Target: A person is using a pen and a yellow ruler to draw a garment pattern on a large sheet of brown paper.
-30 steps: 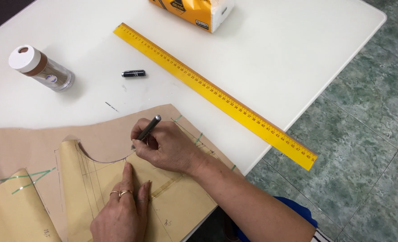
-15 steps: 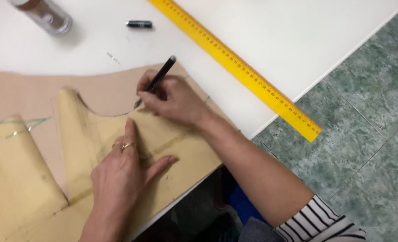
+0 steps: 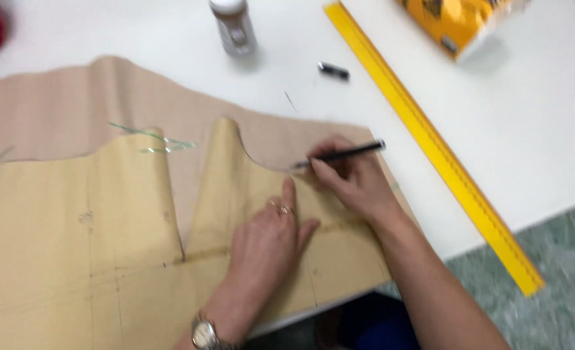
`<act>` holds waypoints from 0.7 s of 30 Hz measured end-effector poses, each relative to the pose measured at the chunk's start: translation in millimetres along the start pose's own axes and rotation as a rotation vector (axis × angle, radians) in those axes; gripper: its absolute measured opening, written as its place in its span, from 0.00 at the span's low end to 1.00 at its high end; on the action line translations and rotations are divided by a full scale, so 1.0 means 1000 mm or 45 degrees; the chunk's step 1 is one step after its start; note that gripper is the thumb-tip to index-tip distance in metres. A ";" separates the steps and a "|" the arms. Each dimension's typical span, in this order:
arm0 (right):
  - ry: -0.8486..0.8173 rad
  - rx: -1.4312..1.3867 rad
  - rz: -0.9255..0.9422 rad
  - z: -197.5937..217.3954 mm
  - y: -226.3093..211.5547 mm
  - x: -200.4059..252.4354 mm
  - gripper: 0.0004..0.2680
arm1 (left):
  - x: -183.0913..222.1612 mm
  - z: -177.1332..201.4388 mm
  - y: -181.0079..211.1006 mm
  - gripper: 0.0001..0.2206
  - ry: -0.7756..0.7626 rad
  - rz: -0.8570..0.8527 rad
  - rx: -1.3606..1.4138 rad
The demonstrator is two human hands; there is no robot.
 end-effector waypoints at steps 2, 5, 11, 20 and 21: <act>-0.003 -0.023 -0.027 -0.001 -0.001 -0.001 0.04 | -0.002 0.000 -0.002 0.34 0.030 0.008 -0.014; 0.011 -0.054 -0.077 -0.003 -0.002 -0.002 0.06 | -0.004 -0.006 -0.005 0.33 0.020 0.012 -0.006; 0.041 -0.042 -0.133 -0.004 0.002 -0.004 0.05 | 0.000 -0.021 -0.006 0.31 0.120 0.029 -0.023; 0.033 0.007 -0.122 -0.004 0.008 -0.005 0.06 | 0.000 -0.026 -0.005 0.35 0.217 0.057 -0.119; 0.031 0.010 -0.112 -0.004 0.008 -0.005 0.06 | 0.000 -0.025 -0.005 0.36 0.221 0.060 -0.127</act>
Point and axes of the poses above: each hand's wrist, its own x-axis away from the middle knuckle, its own z-axis out of the back of the hand, y = z × x, the point moved 3 cm from there along -x, towards the middle knuckle, and after that the axes turned 15 degrees about -z, right-handed, at the moved point
